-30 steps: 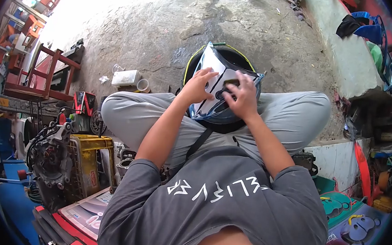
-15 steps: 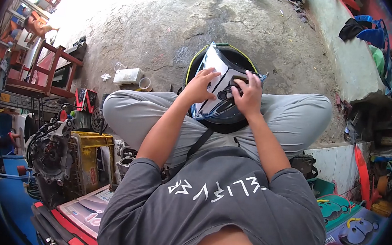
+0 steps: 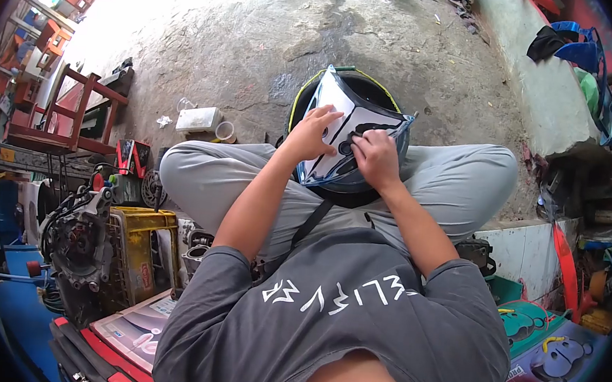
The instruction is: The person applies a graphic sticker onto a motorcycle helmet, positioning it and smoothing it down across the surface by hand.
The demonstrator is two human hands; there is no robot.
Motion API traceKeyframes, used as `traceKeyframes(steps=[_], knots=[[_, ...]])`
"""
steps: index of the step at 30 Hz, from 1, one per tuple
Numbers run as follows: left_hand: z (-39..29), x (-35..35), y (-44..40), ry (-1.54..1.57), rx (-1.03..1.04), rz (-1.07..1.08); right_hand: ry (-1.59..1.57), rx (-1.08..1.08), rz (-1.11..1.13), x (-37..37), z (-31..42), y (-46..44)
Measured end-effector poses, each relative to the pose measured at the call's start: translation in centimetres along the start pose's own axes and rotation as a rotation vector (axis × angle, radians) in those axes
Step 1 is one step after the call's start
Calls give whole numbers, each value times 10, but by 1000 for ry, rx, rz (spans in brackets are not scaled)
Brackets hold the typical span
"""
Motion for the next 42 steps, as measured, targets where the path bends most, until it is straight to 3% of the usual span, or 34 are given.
traceKeyframes(steps=[7, 10, 17, 21, 26, 32, 36, 39, 42], knots=[[1, 0, 0, -3, -3, -1, -35, 121, -90, -1, -14, -8], [1, 0, 0, -9, 0, 0, -81, 35, 30, 1, -2, -2], [2, 0, 0, 10, -14, 21, -167, 258, -108, 0, -12, -8], [0, -1, 0, 13, -29, 28, -99, 64, 50, 3, -2, 0], [-2, -2, 1, 15, -32, 30, -156, 270, -22, 5, -18, -5], [0, -2, 1, 16, -18, 24, -231, 114, 88, 1, -1, 0], [0, -1, 0, 7, -12, 26, -181, 177, -45, 1, -16, -8], [-1, -1, 0, -3, -21, 33, -244, 75, 58, 5, -5, 1], [-1, -2, 1, 9, -23, 34, -218, 105, 42, 0, -3, -2]])
Point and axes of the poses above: each hand's wrist, its own y-axis away from the middle knuckle, its own x-axis out of the palm, z = x × y, the point moved 2 cm from there along -y, towards the middle knuckle, and after that the axes turned 3 degrees about y, right-handed, at the moved point
